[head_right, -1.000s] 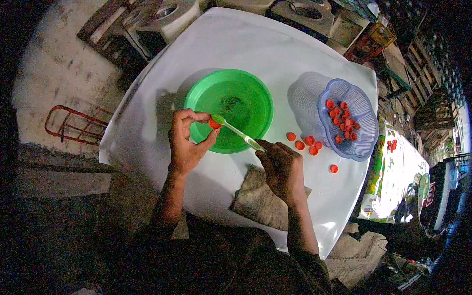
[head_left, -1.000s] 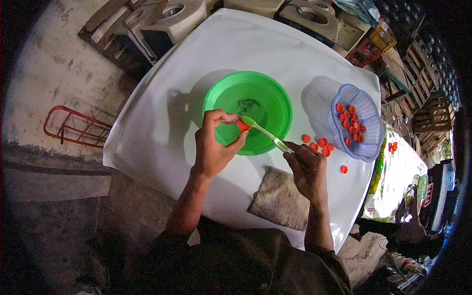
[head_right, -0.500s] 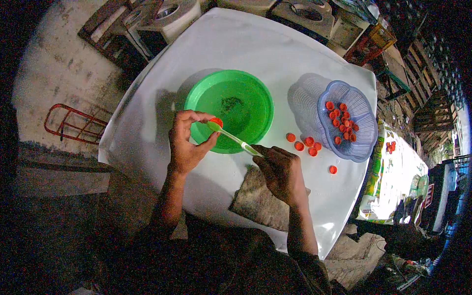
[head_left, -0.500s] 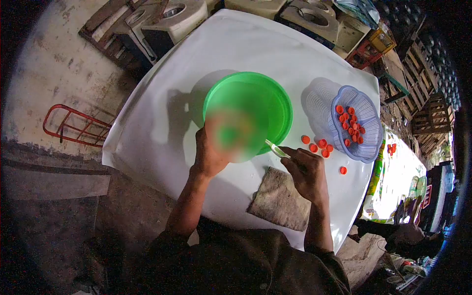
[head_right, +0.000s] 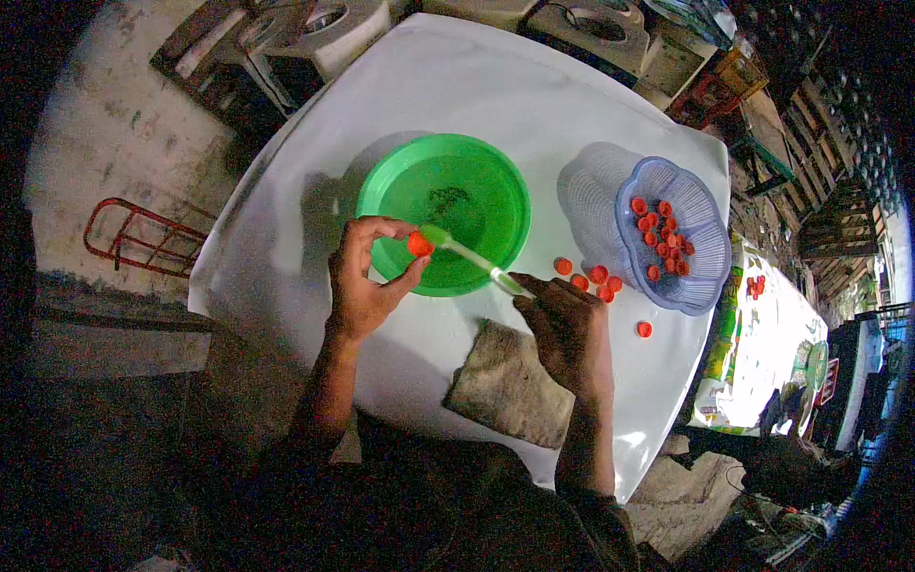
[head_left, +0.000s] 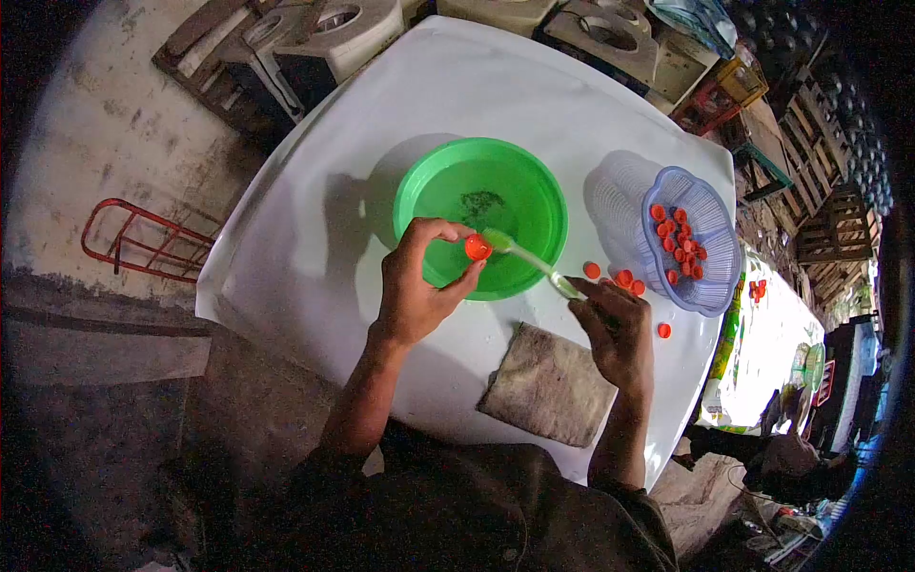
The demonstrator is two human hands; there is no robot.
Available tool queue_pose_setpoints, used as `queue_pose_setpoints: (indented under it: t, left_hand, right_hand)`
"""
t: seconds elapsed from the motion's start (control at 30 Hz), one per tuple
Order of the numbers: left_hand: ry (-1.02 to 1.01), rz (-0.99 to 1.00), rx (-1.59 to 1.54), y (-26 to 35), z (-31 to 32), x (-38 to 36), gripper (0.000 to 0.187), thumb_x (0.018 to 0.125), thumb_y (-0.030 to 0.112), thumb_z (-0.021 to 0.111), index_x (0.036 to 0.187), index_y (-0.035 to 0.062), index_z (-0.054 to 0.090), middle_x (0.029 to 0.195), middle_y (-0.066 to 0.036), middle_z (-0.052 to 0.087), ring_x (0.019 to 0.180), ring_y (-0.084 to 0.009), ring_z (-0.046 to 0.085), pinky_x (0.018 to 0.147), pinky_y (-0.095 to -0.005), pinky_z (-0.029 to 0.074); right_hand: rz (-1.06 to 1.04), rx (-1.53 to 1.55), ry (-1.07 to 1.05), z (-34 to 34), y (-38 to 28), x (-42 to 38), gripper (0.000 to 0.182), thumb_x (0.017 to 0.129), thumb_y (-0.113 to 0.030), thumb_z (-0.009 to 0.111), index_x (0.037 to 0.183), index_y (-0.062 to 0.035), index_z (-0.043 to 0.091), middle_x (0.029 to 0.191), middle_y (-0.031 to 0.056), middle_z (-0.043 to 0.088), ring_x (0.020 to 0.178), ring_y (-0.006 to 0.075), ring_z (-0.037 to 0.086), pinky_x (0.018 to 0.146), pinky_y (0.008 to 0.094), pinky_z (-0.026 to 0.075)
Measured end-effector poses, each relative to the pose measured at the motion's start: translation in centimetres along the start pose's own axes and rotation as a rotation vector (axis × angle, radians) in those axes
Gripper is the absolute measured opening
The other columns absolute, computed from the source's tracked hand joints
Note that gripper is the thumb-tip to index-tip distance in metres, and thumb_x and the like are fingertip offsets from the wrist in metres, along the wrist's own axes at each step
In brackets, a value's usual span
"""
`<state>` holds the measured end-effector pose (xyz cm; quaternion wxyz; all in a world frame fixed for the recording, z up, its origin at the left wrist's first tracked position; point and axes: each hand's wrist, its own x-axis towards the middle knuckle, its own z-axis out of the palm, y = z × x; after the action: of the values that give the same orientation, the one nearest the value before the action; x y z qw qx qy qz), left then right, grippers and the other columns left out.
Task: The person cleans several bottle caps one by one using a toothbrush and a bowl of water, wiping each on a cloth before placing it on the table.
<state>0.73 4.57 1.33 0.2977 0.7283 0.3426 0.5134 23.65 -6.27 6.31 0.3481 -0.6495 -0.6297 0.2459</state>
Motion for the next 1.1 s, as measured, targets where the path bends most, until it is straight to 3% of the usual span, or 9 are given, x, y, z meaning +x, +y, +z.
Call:
queue_pose_setpoints:
  t: [0.17, 0.3, 0.33, 0.47, 0.6, 0.73, 0.87, 0.97, 1.1]
  left_hand:
    - [-0.048, 0.057, 0.147, 1.0, -0.7, 0.6, 0.041, 0.074, 0.002, 0.078, 0.105, 0.0083, 0.052, 0.103, -0.01, 0.068, 0.093, -0.0268, 0.068, 0.081, -0.0367, 0.055]
    - [-0.062, 0.045, 0.157, 0.9, -0.7, 0.5, 0.04, 0.074, 0.002, 0.078, 0.105, 0.008, 0.053, 0.102, -0.01, 0.067, 0.094, -0.0262, 0.068, 0.08, -0.0364, 0.055]
    - [-0.061, 0.048, 0.15, 0.8, -0.6, 0.5, 0.04, 0.074, 0.002, 0.078, 0.105, 0.0079, 0.053, 0.102, -0.01, 0.067, 0.094, -0.0261, 0.068, 0.081, -0.0364, 0.054]
    - [-0.048, 0.019, 0.127, 0.6, -0.7, 0.2, 0.041, 0.074, 0.003, 0.079, 0.106, 0.0073, 0.054, 0.102, -0.01, 0.067, 0.095, -0.0256, 0.068, 0.082, -0.0361, 0.054]
    - [-0.068, 0.016, 0.156, 0.7, -0.7, 0.2, 0.042, 0.074, 0.004, 0.079, 0.107, 0.0067, 0.054, 0.101, -0.011, 0.067, 0.095, -0.0251, 0.068, 0.083, -0.0361, 0.054]
    - [-0.067, 0.021, 0.145, 1.0, -0.7, 0.3, 0.042, 0.073, 0.005, 0.08, 0.107, 0.0063, 0.054, 0.099, -0.01, 0.068, 0.095, -0.0246, 0.068, 0.083, -0.0361, 0.054]
    - [-0.079, -0.021, 0.147, 1.4, -0.7, 0.4, 0.044, 0.073, 0.006, 0.081, 0.107, 0.0059, 0.053, 0.098, -0.01, 0.068, 0.095, -0.024, 0.068, 0.083, -0.036, 0.054]
    - [-0.084, -0.015, 0.123, 1.3, -0.8, 0.5, 0.045, 0.072, 0.006, 0.081, 0.107, 0.0058, 0.053, 0.097, -0.01, 0.068, 0.096, -0.0236, 0.068, 0.083, -0.0362, 0.054]
    - [-0.073, -0.075, 0.04, 0.9, -0.6, 0.2, 0.045, 0.072, 0.006, 0.081, 0.107, 0.0054, 0.052, 0.097, -0.011, 0.068, 0.095, -0.0235, 0.068, 0.083, -0.0361, 0.053]
  right_hand:
    - [-0.04, -0.001, 0.129, 0.4, 2.3, -0.2, 0.025, 0.085, -0.007, 0.068, 0.109, -0.0045, 0.071, 0.079, 0.0169, 0.066, 0.066, 0.029, 0.061, 0.063, 0.0377, 0.048]
    - [-0.017, -0.023, 0.004, -0.2, 0.4, 0.0, 0.025, 0.085, -0.006, 0.067, 0.11, -0.0043, 0.071, 0.084, 0.0169, 0.068, 0.07, 0.0297, 0.063, 0.067, 0.0354, 0.05]
    - [-0.08, 0.015, -0.003, 0.3, 0.5, 0.0, 0.024, 0.085, -0.002, 0.069, 0.107, 0.004, 0.069, 0.077, 0.0122, 0.063, 0.067, 0.0136, 0.055, 0.063, 0.0278, 0.045]
    - [0.0, 0.067, 0.184, 1.3, 2.7, 0.2, 0.025, 0.084, -0.001, 0.068, 0.108, 0.0041, 0.069, 0.073, 0.01, 0.059, 0.066, 0.0132, 0.053, 0.062, 0.0279, 0.043]
    - [-0.025, -0.035, -0.019, 0.5, 0.7, 0.1, 0.024, 0.086, -0.003, 0.067, 0.109, 0.0046, 0.069, 0.076, 0.0082, 0.06, 0.067, 0.0128, 0.053, 0.062, 0.0276, 0.044]
    - [0.012, 0.053, 0.175, 1.4, 1.6, 0.3, 0.025, 0.084, -0.002, 0.067, 0.108, 0.0042, 0.069, 0.07, 0.0089, 0.056, 0.064, 0.015, 0.052, 0.061, 0.0288, 0.042]
    - [-0.025, 0.011, 0.021, 0.9, 0.2, 0.0, 0.026, 0.083, -0.003, 0.068, 0.108, 0.0022, 0.07, 0.07, 0.0097, 0.057, 0.062, 0.0163, 0.052, 0.06, 0.031, 0.042]
    - [-0.047, -0.122, 0.075, 0.8, 0.3, 0.2, 0.024, 0.086, -0.01, 0.068, 0.109, -0.0071, 0.071, 0.078, 0.0153, 0.066, 0.067, 0.0285, 0.062, 0.062, 0.0382, 0.048]
    - [-0.077, -0.099, 0.067, 0.7, -0.1, 0.0, 0.024, 0.086, -0.009, 0.067, 0.109, -0.0076, 0.072, 0.076, 0.013, 0.065, 0.064, 0.0281, 0.06, 0.06, 0.0383, 0.048]
